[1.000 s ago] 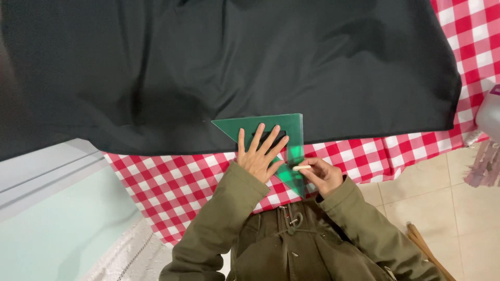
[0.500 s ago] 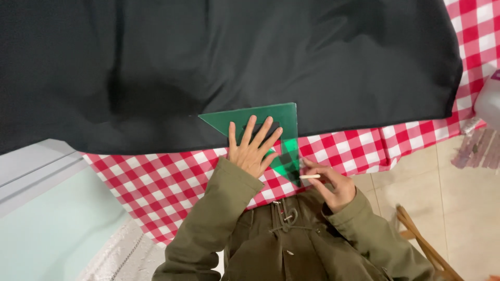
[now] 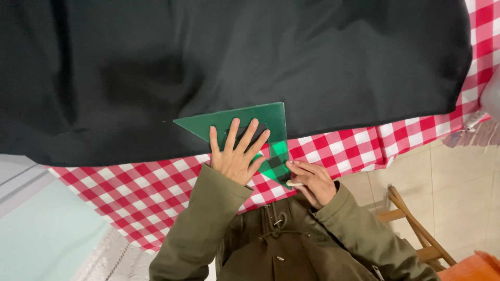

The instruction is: The person marks a black garment with a set square and chalk, then pins the hem. They fold the hem and iron it flat using an electric iron. The person repeats the folding and ironing process on different sections of the garment.

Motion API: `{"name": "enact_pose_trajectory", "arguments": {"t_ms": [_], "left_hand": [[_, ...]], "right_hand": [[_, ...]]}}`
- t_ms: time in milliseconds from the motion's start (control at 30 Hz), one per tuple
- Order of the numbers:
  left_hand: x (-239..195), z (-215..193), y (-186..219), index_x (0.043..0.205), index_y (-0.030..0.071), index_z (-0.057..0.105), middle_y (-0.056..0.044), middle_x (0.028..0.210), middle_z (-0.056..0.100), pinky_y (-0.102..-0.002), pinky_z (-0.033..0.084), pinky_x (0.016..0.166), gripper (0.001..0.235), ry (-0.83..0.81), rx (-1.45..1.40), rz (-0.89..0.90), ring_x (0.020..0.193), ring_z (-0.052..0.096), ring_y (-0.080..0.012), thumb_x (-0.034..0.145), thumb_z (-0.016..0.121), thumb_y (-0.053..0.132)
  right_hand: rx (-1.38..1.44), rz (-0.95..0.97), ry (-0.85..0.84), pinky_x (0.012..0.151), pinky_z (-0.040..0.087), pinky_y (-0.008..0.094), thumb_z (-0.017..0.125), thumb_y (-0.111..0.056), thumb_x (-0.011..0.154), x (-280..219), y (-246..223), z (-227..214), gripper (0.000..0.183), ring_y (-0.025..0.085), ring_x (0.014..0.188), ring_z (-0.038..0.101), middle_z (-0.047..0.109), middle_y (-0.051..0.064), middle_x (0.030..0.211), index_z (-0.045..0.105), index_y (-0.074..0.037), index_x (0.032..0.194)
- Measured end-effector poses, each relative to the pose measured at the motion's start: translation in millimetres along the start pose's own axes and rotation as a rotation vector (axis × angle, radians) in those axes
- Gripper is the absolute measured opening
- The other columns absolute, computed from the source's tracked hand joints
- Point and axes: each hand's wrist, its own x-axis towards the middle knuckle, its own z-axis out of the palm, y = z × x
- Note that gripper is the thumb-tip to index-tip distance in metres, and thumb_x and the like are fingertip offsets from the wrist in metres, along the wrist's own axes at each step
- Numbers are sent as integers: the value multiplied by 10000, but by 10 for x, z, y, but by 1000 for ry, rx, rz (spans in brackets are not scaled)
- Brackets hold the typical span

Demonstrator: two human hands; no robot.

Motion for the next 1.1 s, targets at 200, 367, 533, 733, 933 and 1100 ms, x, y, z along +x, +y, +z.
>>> {"name": "enact_pose_trajectory", "arguments": {"t_ms": [200, 367, 533, 733, 933, 1100], "left_hand": [[-18, 110, -23, 1598, 327, 438, 8, 1699, 300, -762, 186, 1185, 706, 17, 6, 1, 1575, 225, -337, 968, 714, 487], [-5, 118, -37, 1597, 337, 446, 12, 1704, 297, -766, 180, 1188, 692, 14, 20, -4, 1578, 220, -337, 973, 710, 480], [7, 133, -39, 1594, 340, 442, 11, 1704, 287, -778, 169, 1176, 684, 28, 16, -1, 1574, 215, -340, 981, 704, 492], [28, 87, -8, 1598, 338, 439, 13, 1709, 281, -776, 163, 1188, 695, -7, 14, -27, 1579, 219, -343, 971, 710, 462], [32, 95, -10, 1598, 332, 429, 3, 1707, 269, -781, 151, 1177, 712, 3, -1, -21, 1574, 214, -347, 962, 728, 447], [23, 96, 2, 1609, 339, 417, 7, 1713, 271, -768, 149, 1192, 721, 1, 8, -34, 1582, 213, -341, 965, 723, 445]], "right_hand": [[-3, 0, -9, 971, 519, 392, 803, -62, 831, 28, -8, -17, 214, 270, 1255, 650, 686, 96, 1351, 697, -128, 1005], [-16, -4, 3, 967, 519, 386, 811, -57, 819, 56, -26, -15, 222, 268, 1236, 654, 686, 95, 1346, 696, -130, 994], [-40, -21, 2, 958, 518, 388, 817, -55, 815, 46, -12, -5, 228, 274, 1227, 656, 684, 101, 1351, 689, -125, 989], [-37, -20, 12, 963, 524, 398, 821, -49, 811, 39, 10, 16, 246, 299, 1223, 654, 675, 110, 1358, 678, -123, 998], [-48, -39, 18, 949, 526, 404, 824, -47, 807, 41, 15, 24, 255, 308, 1209, 656, 672, 120, 1361, 668, -117, 996], [-71, -30, 17, 949, 519, 403, 823, -46, 799, 42, -14, 14, 257, 307, 1200, 658, 673, 117, 1361, 678, -126, 996]]}}
